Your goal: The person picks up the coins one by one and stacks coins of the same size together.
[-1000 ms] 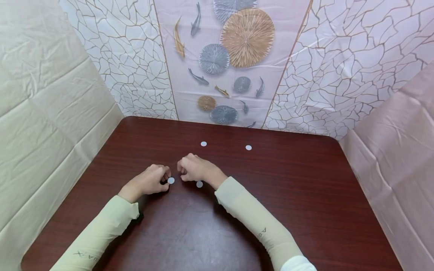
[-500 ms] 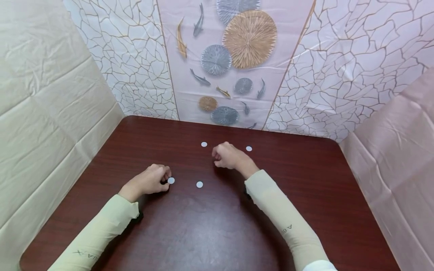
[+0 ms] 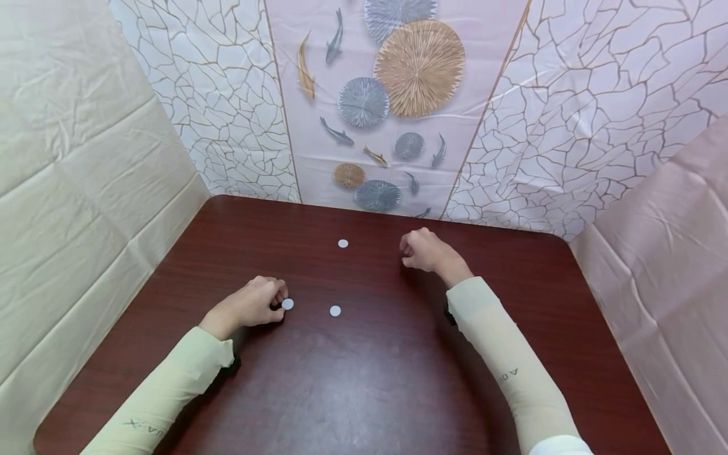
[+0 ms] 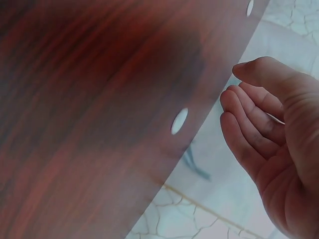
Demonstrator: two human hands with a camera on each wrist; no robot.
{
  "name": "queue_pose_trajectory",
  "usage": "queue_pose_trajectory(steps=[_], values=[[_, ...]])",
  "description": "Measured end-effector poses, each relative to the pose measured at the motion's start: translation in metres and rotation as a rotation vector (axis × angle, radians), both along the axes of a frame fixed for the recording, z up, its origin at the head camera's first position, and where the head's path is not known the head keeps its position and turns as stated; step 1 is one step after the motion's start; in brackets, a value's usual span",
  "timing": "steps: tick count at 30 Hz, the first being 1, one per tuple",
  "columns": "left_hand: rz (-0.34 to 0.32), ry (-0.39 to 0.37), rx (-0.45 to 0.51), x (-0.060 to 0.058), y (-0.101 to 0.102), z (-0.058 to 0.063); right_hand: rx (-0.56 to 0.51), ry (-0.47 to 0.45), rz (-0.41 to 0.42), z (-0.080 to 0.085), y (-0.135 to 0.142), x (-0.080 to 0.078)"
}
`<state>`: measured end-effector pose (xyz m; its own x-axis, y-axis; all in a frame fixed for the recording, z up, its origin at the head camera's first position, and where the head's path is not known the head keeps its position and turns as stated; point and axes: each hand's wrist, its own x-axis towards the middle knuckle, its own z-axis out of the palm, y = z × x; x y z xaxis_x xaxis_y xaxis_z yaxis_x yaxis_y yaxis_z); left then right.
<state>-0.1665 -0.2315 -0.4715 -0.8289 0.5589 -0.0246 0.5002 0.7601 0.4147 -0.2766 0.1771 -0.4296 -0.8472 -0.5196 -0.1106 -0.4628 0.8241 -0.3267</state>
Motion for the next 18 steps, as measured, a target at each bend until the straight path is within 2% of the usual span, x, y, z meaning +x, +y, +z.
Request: queue_pose_trajectory(steps=[7,18], values=[[-0.002,0.011,-0.001,-0.001,0.001,-0.002,0.058,-0.006,-0.047,-0.005,0.018,-0.011],[0.003,0.001,0.003,0.001,-0.002,-0.001,0.089,-0.016,-0.095,-0.017,0.032,-0.026]])
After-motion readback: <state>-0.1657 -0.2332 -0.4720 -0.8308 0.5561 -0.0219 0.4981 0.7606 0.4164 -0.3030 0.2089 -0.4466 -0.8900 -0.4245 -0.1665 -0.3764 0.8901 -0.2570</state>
